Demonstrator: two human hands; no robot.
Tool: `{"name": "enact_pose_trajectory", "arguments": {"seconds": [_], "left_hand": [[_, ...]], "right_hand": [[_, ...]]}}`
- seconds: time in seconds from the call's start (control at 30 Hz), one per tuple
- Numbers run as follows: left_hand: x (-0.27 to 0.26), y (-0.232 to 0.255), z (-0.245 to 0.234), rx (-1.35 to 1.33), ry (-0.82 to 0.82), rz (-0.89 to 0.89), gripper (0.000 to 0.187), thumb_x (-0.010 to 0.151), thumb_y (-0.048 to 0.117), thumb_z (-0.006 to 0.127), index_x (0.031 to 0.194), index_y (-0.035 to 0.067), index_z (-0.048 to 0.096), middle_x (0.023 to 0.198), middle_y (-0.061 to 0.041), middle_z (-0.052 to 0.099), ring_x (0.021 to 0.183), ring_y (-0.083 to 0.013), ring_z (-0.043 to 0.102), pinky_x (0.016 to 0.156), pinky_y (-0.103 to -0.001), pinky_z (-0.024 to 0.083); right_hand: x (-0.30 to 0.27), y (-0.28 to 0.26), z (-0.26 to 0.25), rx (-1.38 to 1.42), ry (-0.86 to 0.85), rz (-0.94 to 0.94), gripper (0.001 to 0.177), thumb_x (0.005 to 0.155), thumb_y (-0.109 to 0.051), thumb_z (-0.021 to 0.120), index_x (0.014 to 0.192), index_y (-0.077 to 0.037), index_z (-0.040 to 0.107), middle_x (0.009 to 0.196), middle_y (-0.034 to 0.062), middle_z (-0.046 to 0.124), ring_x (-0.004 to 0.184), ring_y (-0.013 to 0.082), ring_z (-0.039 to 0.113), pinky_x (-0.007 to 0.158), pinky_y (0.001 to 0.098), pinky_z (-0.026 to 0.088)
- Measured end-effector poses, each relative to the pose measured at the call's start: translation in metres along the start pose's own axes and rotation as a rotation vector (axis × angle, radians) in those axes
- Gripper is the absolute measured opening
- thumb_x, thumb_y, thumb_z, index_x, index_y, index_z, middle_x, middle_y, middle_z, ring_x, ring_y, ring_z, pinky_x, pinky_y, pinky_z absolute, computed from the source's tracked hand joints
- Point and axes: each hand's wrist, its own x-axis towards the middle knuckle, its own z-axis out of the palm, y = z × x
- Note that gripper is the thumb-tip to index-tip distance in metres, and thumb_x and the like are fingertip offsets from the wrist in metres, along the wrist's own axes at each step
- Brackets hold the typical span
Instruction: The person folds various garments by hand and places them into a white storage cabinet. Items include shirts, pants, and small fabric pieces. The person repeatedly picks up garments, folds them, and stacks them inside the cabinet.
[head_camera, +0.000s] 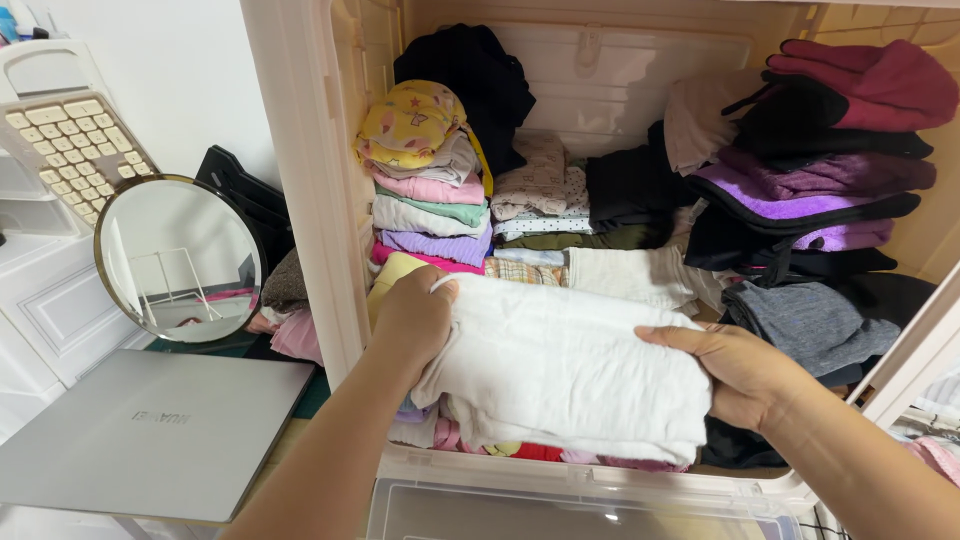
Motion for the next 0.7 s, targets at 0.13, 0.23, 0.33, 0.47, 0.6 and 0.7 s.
{"name": "enact_pose_trajectory", "arguments": {"seconds": [0.13, 0.23, 0.33, 0.47, 0.6, 0.7], "left_hand": [[-0.008, 0.004, 0.003, -0.036, 0.009, -0.014, 0.029, 0.094, 0.026, 0.058, 0.109, 0.005, 0.07, 0.102, -0.016, 0.074, 0.095, -0.032, 0.07, 0.083, -0.042, 0.052], [-0.011, 0.013, 0.006, -0.108, 0.016, -0.125, 0.03, 0.092, 0.027, 0.062, 0.111, 0.005, 0.07, 0.101, -0.013, 0.074, 0.095, -0.0285, 0.07, 0.082, -0.04, 0.053], [-0.014, 0.026, 0.012, -0.263, -0.07, -0.251, 0.032, 0.09, 0.029, 0.066, 0.114, 0.008, 0.067, 0.099, -0.01, 0.072, 0.091, -0.0251, 0.07, 0.074, -0.042, 0.057], [-0.031, 0.041, 0.034, -0.555, -0.356, -0.194, 0.03, 0.09, 0.025, 0.064, 0.105, -0.002, 0.066, 0.093, -0.014, 0.074, 0.075, -0.0235, 0.073, 0.061, -0.041, 0.065], [-0.047, 0.048, 0.046, -0.599, -0.512, -0.209, 0.035, 0.092, 0.03, 0.062, 0.102, -0.003, 0.064, 0.094, -0.015, 0.07, 0.074, -0.0234, 0.074, 0.063, -0.042, 0.064], [-0.05, 0.048, 0.043, -0.581, -0.598, -0.227, 0.052, 0.097, 0.046, 0.054, 0.106, -0.003, 0.067, 0.097, -0.014, 0.07, 0.084, -0.0266, 0.074, 0.073, -0.039, 0.064]], "right_hand": [[-0.002, -0.004, 0.004, -0.014, 0.072, -0.056, 0.04, 0.083, -0.011, 0.071, 0.117, 0.009, 0.067, 0.114, 0.021, 0.077, 0.099, 0.0284, 0.075, 0.089, 0.0425, 0.06], [-0.01, -0.002, 0.015, 0.003, 0.104, -0.059, 0.04, 0.086, -0.015, 0.071, 0.119, 0.006, 0.068, 0.115, 0.0176, 0.077, 0.101, 0.0275, 0.074, 0.091, 0.0424, 0.058], [-0.019, 0.003, 0.034, -0.008, 0.086, -0.029, 0.04, 0.088, -0.023, 0.068, 0.121, 0.001, 0.07, 0.118, 0.0139, 0.078, 0.105, 0.0257, 0.073, 0.096, 0.0409, 0.054], [-0.023, 0.021, 0.062, 0.02, -0.071, -0.017, 0.044, 0.091, -0.032, 0.062, 0.122, -0.002, 0.071, 0.118, 0.012, 0.078, 0.105, 0.0247, 0.071, 0.097, 0.0423, 0.052], [-0.025, 0.034, 0.076, 0.114, -0.22, 0.04, 0.05, 0.089, -0.044, 0.056, 0.117, -0.005, 0.069, 0.103, 0.0127, 0.075, 0.092, 0.0266, 0.069, 0.083, 0.0425, 0.056], [-0.028, 0.037, 0.08, 0.269, -0.694, -0.064, 0.053, 0.098, -0.05, 0.065, 0.121, -0.002, 0.069, 0.108, 0.0107, 0.076, 0.096, 0.0247, 0.071, 0.079, 0.0431, 0.06]]}}
